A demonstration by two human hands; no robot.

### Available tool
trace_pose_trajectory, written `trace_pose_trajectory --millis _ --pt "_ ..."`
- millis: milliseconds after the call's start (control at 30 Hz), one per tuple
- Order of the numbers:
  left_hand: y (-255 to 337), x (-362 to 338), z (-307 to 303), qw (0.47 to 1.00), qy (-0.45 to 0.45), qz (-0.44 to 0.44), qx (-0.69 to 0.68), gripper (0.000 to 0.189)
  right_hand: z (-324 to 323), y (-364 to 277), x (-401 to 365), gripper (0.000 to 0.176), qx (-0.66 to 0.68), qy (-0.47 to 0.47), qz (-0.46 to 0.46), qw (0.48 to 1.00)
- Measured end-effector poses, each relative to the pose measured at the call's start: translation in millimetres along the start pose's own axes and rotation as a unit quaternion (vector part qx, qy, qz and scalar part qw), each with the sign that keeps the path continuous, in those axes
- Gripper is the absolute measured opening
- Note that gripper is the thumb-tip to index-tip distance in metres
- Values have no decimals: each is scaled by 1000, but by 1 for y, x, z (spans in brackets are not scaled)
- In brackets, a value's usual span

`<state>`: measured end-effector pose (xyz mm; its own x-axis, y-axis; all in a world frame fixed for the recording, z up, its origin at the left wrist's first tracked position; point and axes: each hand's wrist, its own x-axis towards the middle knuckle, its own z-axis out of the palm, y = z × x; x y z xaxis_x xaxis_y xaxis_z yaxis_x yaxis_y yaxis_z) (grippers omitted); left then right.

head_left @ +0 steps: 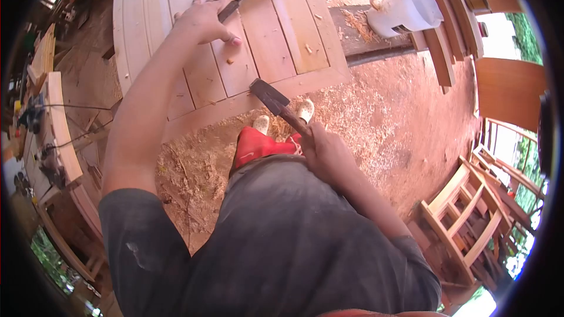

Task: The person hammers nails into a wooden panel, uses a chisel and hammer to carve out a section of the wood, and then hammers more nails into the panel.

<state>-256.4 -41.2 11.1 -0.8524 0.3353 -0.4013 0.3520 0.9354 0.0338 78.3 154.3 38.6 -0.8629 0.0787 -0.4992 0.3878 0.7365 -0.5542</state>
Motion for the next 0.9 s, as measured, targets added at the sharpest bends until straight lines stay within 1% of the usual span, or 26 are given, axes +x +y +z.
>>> trace_pose_trajectory --millis 67,167,267,367,467,533,667,767,867,900 --pt "1 2 -1 1000 -4 4 14 132 -1 -4 -4 24 2 -10 9 1000" --pt "0 3 2 1000 -1 10 20 131 6 -1 -3 25 -3 11 -11 1000" --pt "1 -2 -2 1000 4 8 24 132 3 -9 -1 24 6 -10 8 1000" --pt "-1 -3 1 1000 9 12 17 133 8 -4 -2 22 32 18 -23 999" --pt "1 -2 0 1000 10 12 15 133 8 -4 -1 22 20 9 -11 1000" --pt "0 -1 1 1000 13 9 25 131 10 -4 -3 25 22 21 -16 999" --pt "5 -6 -11 1000 -15 6 16 131 12 -6 1 29 17 32 -7 999" --pt "2 -11 -15 1000 -27 11 -1 131 4 -22 -4 28 50 47 -9 998" --pt "2 -13 -20 999 -42 15 -3 131 -6 -36 -8 25 69 107 -69 989" --pt "1 -11 -18 999 -40 11 1 131 -12 -44 -11 24 79 122 -74 987"
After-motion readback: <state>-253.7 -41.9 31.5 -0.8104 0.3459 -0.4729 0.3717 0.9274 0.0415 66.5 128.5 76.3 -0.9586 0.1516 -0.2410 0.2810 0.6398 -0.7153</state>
